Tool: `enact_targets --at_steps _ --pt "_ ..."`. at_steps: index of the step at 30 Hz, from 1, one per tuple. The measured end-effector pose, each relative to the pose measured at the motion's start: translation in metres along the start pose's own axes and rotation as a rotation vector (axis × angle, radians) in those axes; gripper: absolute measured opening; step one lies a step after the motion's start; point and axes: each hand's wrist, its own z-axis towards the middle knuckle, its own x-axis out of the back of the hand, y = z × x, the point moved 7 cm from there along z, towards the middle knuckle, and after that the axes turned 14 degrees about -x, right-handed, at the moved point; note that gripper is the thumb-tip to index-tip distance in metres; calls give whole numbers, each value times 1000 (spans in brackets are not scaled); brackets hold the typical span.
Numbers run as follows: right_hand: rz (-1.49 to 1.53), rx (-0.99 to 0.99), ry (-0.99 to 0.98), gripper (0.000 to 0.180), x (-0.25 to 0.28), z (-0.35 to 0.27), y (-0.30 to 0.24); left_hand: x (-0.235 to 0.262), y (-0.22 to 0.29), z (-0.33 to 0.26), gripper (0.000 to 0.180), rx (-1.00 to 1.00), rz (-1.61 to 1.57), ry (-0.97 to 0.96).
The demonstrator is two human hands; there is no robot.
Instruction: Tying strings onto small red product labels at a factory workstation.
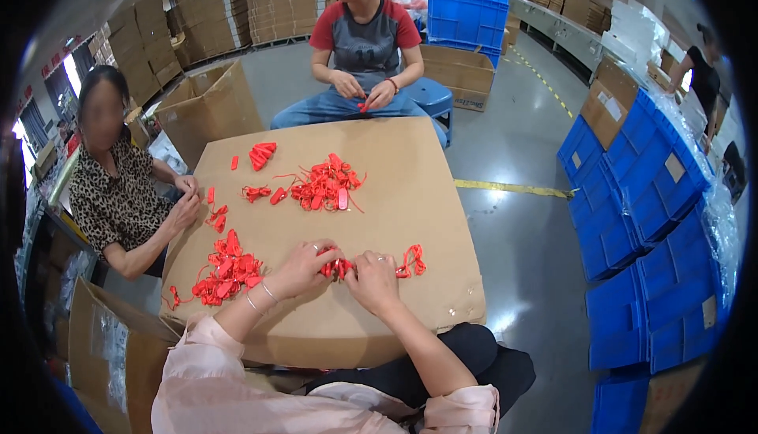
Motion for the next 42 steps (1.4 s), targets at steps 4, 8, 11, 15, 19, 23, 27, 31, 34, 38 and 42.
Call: enact_targets --at_steps 4,8,11,15,19,23,27,31,34,38,42 --pt "-24 -42 62 13 11 5 12 9 4 6 42 -29 9 42" --pt "20 -181 19 10 36 8 34 9 -19 1 41 20 -44 -3" --pt "136 -126 70 8 48 7 29 21 -25 8 40 64 -26 -49" --pt "149 62 73 7 54 -1 20 37 -4 28 40 -25 197 12" --pt "136 175 63 9 63 -5 6 41 21 24 31 44 -280 177" --pt "229 243 39 11 67 -9 -14 23 20 7 22 200 -402 266" --pt "210 235 -25 11 57 -20 -7 -30 21 -11 30 626 -1183 159" --pt "369 67 -261 17 46 -25 -14 -56 13 -34 20 628 -1483 448" --pt "354 71 -238 21 42 -25 -15 -48 14 -49 22 683 -1440 434" --pt "334 112 -125 17 47 -25 -2 -61 14 -53 24 722 -1376 442" --pt "535 -277 -173 11 34 -24 16 -68 12 -52 23 741 -1384 422"
